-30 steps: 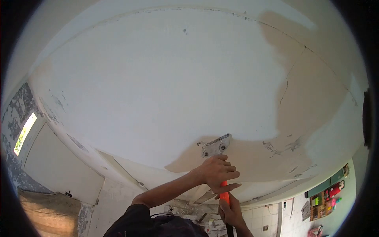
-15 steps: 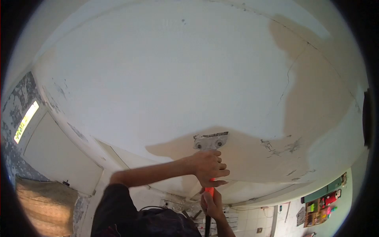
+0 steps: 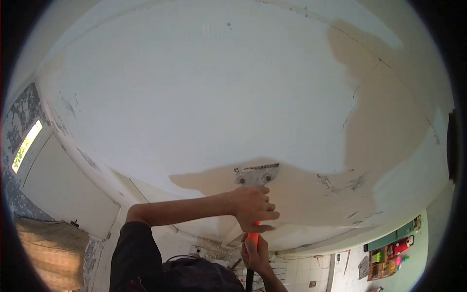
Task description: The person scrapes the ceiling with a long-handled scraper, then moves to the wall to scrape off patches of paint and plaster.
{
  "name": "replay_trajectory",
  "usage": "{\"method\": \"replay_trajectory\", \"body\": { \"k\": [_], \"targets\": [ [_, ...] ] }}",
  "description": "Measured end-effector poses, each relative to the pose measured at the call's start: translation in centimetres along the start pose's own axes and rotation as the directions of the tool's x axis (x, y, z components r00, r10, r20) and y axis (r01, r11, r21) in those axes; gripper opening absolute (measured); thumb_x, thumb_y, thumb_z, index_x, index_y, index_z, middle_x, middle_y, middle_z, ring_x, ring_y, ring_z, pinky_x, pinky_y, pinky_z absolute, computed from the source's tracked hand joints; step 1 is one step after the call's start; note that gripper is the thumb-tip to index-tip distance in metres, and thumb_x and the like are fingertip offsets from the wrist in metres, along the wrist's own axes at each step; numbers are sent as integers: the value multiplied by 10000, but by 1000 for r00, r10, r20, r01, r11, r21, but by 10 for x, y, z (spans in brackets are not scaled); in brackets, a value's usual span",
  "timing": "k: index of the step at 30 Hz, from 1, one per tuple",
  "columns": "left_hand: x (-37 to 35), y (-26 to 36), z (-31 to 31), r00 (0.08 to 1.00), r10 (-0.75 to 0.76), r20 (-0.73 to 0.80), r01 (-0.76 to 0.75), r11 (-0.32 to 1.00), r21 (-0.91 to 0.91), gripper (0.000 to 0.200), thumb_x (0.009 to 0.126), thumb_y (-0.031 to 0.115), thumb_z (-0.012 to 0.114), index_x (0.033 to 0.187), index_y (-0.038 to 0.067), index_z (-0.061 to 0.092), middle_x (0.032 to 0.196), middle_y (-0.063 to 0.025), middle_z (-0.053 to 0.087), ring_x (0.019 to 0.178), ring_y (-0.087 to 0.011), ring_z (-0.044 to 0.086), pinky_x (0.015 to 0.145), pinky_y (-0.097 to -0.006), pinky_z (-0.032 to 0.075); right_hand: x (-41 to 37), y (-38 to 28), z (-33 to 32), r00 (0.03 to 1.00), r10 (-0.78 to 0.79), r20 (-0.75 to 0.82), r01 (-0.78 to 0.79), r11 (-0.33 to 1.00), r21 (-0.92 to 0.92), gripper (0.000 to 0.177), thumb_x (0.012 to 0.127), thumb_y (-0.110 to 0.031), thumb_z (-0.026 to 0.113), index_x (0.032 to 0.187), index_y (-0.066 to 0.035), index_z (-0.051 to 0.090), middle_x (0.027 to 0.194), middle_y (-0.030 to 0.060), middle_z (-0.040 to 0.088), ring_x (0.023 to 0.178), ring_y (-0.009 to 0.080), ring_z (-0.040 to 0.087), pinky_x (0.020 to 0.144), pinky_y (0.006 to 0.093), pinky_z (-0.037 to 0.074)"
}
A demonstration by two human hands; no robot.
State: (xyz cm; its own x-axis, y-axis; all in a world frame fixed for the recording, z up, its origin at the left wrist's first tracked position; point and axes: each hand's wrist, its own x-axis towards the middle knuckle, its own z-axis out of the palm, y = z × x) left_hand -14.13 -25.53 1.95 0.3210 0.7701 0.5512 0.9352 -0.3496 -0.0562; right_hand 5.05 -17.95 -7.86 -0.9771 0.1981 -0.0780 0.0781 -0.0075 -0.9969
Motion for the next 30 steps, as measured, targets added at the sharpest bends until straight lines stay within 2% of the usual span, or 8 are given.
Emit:
{"method": "replay_trajectory", "body": {
  "k": [3,5,9,14,20,22,26,30],
  "targets": [
    [2,5,11,995,-6,-95,12,998,59,273,822,383,642,858,112,629,621,-11,590,524,-220,581,591,-346,438,-4,-15,-14,1000,13,-11,-14,996,-87,278,993,-278,520,1000,-5,570,657,24,545,573,110,531,532,304,430],
    [9,8,14,945,-89,-316,116,991,66,282,813,388,646,867,112,632,617,-14,592,525,-221,582,589,-346,434,-7,-43,-31,1000,31,4,-30,984,-174,287,993,-271,539,1038,11,569,680,32,566,602,103,558,547,297,446],
    [12,7,2,958,-73,-279,93,994,60,257,804,368,660,836,115,626,596,-11,574,503,-207,556,564,-334,403,-10,-47,-24,997,75,9,-73,987,-145,262,997,-257,537,1024,2,562,670,15,545,580,89,527,533,282,426],
    [3,1,-2,1000,-9,-19,11,993,120,216,788,342,699,793,141,619,597,27,531,483,-166,495,506,-319,336,1,-10,0,999,19,26,-21,995,95,231,1005,-252,529,966,-25,550,643,-17,494,539,75,459,502,270,377],
    [10,10,9,959,-108,-262,135,987,86,293,830,400,634,868,110,627,612,-23,587,535,-226,574,603,-359,423,-4,-47,-25,997,73,9,-72,993,-97,271,1004,-271,529,1046,-8,577,659,-15,514,563,81,494,515,270,396],
    [7,7,-4,982,-71,-176,87,993,82,272,820,385,644,839,115,624,608,-19,577,527,-221,562,593,-355,417,0,-20,-10,994,-108,-15,106,986,-131,253,1018,-262,470,996,-16,525,608,-23,475,494,56,439,454,244,347],
    [5,3,-6,996,1,-86,10,992,126,234,787,345,711,802,134,611,597,26,535,499,-165,521,518,-325,359,-2,-20,-6,997,66,48,-69,994,81,269,1004,-271,521,998,-4,559,681,-11,514,586,64,494,533,270,416],
    [6,4,7,982,-89,-168,115,982,151,291,834,403,628,869,114,632,629,-28,593,552,-235,587,649,-370,446,-1,-42,-28,998,48,43,-45,996,-80,294,1006,-287,509,1000,4,556,689,7,527,581,75,497,536,274,420]
  ]
}}
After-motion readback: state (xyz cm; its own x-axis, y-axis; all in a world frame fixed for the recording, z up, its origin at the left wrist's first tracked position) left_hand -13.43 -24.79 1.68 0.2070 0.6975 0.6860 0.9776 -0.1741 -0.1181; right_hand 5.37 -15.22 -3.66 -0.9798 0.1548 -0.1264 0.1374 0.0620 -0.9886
